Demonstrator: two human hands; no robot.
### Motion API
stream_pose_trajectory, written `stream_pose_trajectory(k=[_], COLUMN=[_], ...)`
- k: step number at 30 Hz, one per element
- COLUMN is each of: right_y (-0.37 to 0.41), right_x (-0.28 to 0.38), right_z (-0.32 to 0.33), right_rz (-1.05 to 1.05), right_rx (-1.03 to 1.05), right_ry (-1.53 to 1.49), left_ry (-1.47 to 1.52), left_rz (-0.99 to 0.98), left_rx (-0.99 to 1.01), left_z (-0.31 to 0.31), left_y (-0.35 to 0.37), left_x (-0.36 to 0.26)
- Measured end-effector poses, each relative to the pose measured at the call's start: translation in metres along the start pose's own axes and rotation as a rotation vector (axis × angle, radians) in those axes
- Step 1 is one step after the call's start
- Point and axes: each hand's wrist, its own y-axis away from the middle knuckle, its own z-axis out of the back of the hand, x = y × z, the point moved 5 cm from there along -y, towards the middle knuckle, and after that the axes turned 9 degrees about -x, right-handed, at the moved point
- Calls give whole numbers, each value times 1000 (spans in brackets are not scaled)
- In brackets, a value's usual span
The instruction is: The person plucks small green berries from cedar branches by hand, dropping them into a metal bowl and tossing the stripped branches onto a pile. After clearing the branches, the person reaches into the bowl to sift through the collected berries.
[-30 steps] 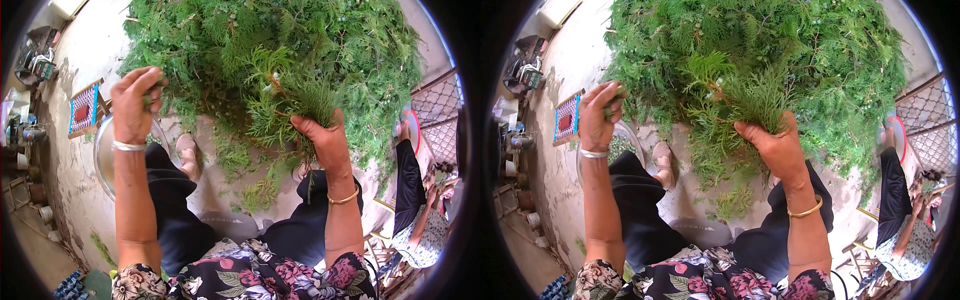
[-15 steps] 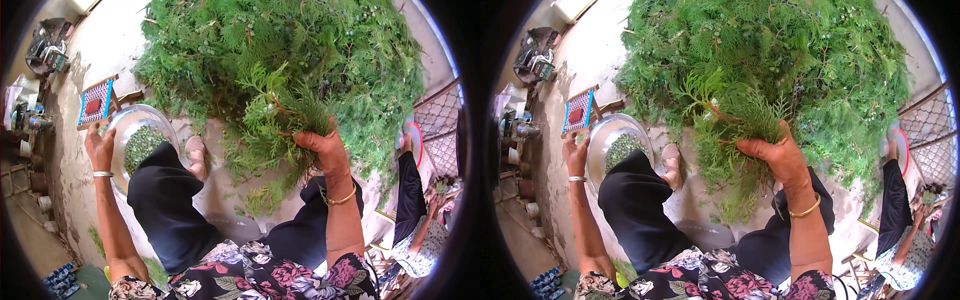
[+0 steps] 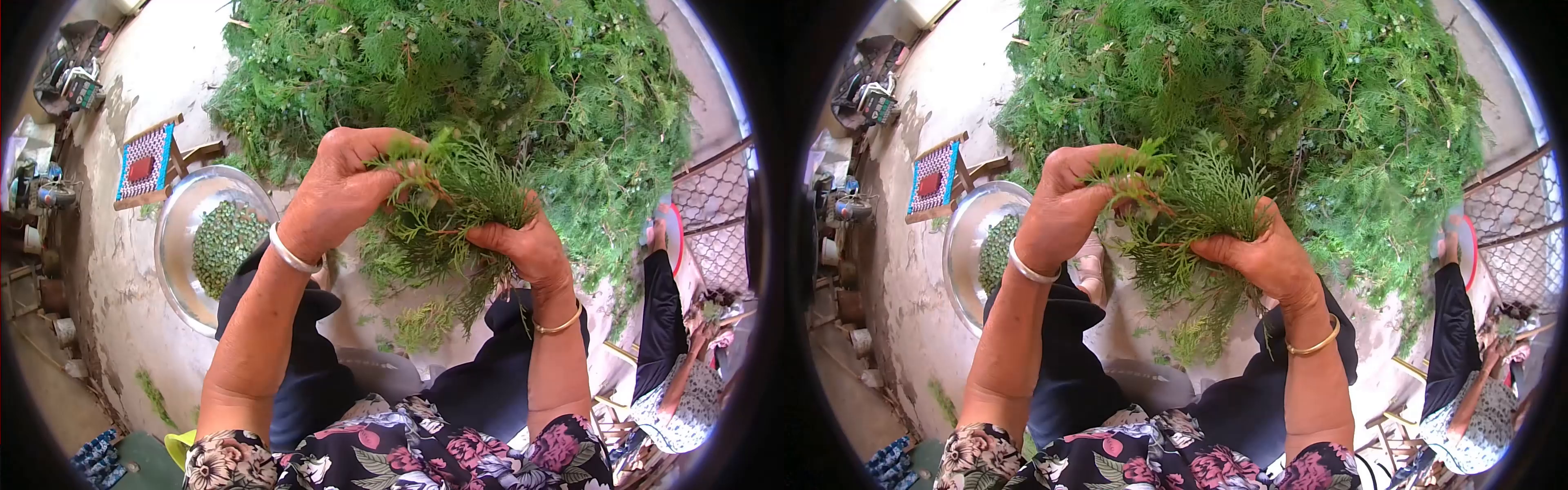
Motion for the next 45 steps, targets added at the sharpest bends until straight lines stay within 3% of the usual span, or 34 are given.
stream_pose_trajectory(k=[3,5,12,16,18,23,25,29,32,35,37,39,41,45], right_y=[-3,-5,-7,-14,-16,-23,-23,-25,-21,-19,-21,-18,-18,-20], right_x=[-4,-15,-24,-33,-30,-38,-39,-40,-28,-20,-11,-11,-10,-4], right_z=[5,15,17,21,17,29,30,33,21,14,1,3,4,1], right_rz=[-3,-42,-90,-57,-51,-50,-63,-54,-20,-14,76,43,-53,32], right_rx=[2,-145,-351,-325,-341,-328,-317,-230,-319,-397,-305,-337,-288,-265], right_ry=[56,23,-71,-82,-74,-109,-87,-33,2,3,46,51,48,3], left_ry=[-153,-64,101,-134,-265,-142,-150,-173,-229,-72,153,-130,-126,-284], left_rz=[-50,55,-84,-70,-185,-125,-161,-209,-147,-62,-57,-44,-31,-63], left_rx=[26,-89,-229,-191,-384,-352,-428,-311,-227,-228,-169,-130,-97,-158], left_z=[4,3,2,-5,-8,-3,-1,-2,3,12,10,7,3,0], left_y=[-6,-4,-15,-28,-32,-35,-35,-31,-26,-19,-17,-20,-18,-20], left_x=[-2,3,-1,13,25,23,24,18,13,13,11,2,4,9])
